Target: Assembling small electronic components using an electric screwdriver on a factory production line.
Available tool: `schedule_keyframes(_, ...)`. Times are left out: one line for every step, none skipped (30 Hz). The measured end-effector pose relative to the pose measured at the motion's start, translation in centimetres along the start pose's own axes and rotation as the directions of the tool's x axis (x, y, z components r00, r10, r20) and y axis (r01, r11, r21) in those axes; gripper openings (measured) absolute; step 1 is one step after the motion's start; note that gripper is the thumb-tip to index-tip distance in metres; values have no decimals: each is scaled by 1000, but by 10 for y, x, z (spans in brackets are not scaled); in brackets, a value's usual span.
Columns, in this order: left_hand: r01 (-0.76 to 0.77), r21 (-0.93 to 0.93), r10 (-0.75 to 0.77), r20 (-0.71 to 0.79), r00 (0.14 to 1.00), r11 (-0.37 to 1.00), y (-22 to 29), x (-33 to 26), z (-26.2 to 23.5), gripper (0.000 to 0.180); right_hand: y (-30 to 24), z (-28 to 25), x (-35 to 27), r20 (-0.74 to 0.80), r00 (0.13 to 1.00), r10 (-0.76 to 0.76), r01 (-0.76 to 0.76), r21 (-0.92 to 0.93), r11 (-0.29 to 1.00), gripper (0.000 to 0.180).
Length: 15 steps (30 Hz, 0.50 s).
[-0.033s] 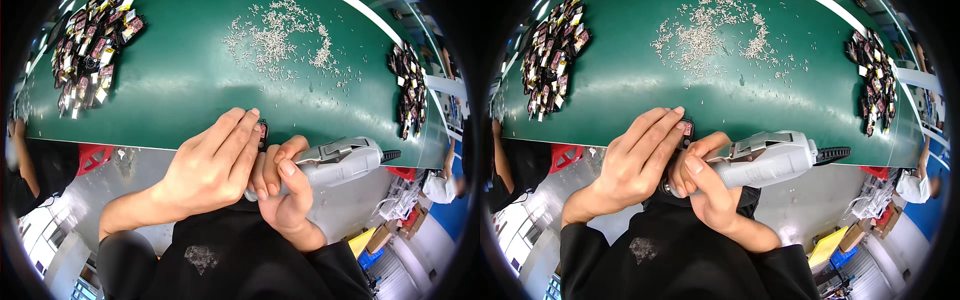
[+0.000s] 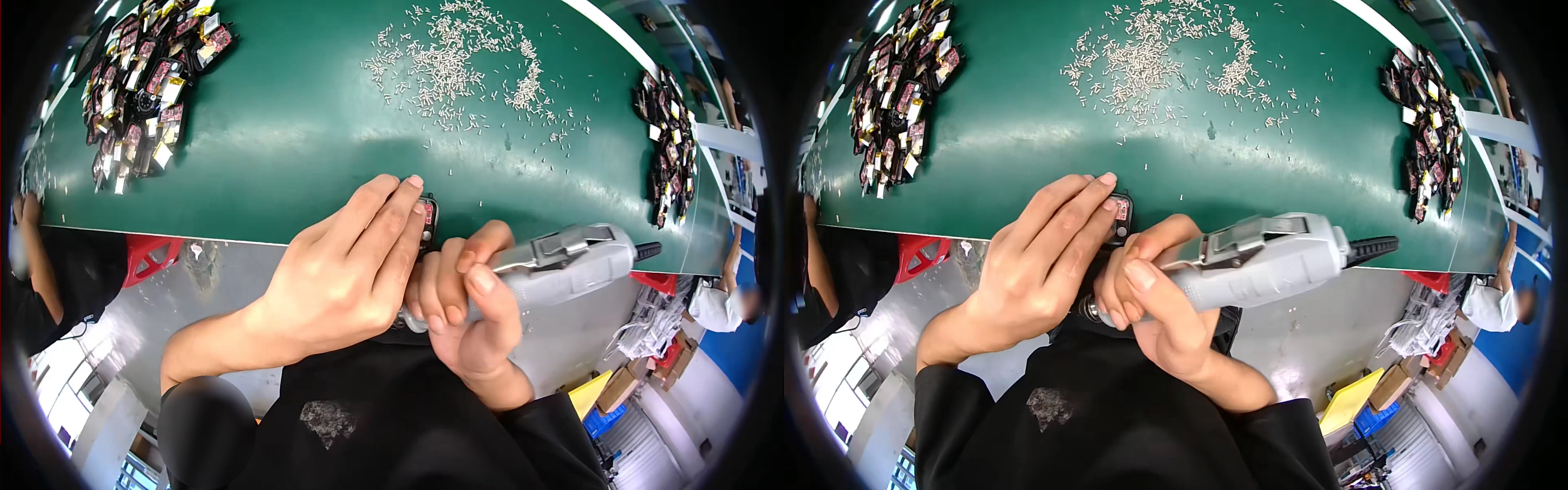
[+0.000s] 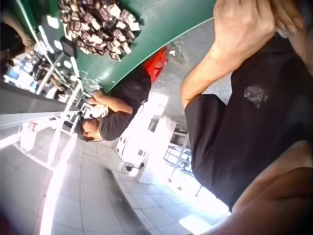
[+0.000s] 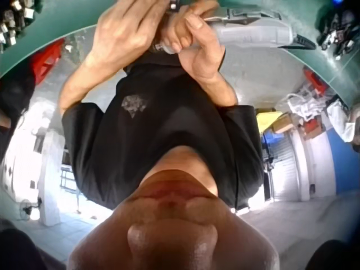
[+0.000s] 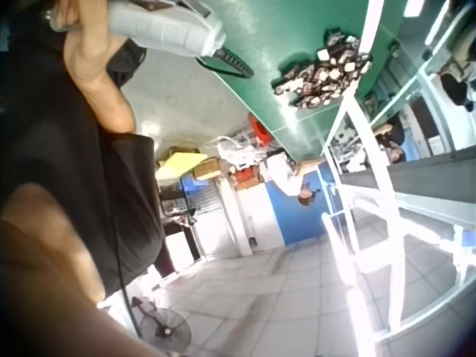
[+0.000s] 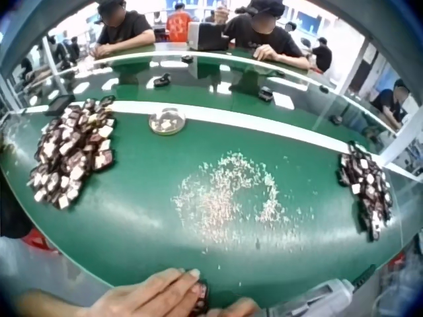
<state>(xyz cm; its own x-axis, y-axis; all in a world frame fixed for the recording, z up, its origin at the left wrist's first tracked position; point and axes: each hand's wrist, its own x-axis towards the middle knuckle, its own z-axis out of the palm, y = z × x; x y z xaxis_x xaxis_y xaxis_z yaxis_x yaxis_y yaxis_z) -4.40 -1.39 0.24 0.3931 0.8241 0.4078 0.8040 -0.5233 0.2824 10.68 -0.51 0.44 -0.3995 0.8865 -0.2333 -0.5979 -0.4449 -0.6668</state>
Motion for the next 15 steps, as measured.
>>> schedule_keyframes(16,-4,-16,11,1000,1000,1,-2,0,41,-9,-2,2,103,994,-20,17,37,999,12)
schedule_keyframes(24,-12,-24,8,1000,1000,3,-2,-4,41,-20,-4,5,157,984,-77,75,22,997,13)
schedule_keyframes(63,-59,-59,77,995,996,6,0,-10,42,-34,-7,10,252,962,-108,118,-23,993,15)
schedule_keyframes(103,-103,-87,146,985,989,7,0,-13,43,-48,-6,16,306,943,-128,151,-52,987,17)
schedule_keyframes(107,-109,-91,146,985,988,5,-2,-12,43,-59,-6,23,364,919,-151,188,-70,980,19)
schedule_keyframes(72,-81,-62,123,990,994,4,-3,-10,42,-65,-7,28,397,895,-203,246,-59,968,20)
schedule_keyframes(34,-59,-29,95,995,998,3,-2,-8,42,-75,-4,32,398,895,-201,255,-87,963,20)
schedule_keyframes(31,-69,-24,94,995,997,3,-1,-6,42,-79,-2,36,404,886,-227,286,-91,954,21)
schedule_keyframes(38,-54,-33,82,996,998,4,-2,-6,41,-79,-1,42,409,881,-236,300,-100,949,22)
schedule_keyframes(45,-38,-42,71,997,998,4,-3,-5,40,-79,-1,47,415,876,-245,314,-108,943,24)
schedule_keyframes(51,-40,-48,73,996,998,4,-3,-4,40,-77,-2,52,422,875,-237,306,-105,946,26)
schedule_keyframes(57,-45,-54,59,997,997,4,-3,-3,39,-76,-1,55,421,877,-231,301,-107,948,26)
schedule_keyframes(62,-50,-60,45,997,997,4,-4,-3,38,-75,-1,57,411,883,-225,295,-116,948,26)
schedule_keyframes(68,-52,-65,47,997,996,3,-3,-2,38,-74,0,59,401,890,-219,290,-124,949,26)
schedule_keyframes(57,-51,-55,41,998,997,2,-3,-3,38,-72,1,60,394,888,-236,307,-127,943,26)
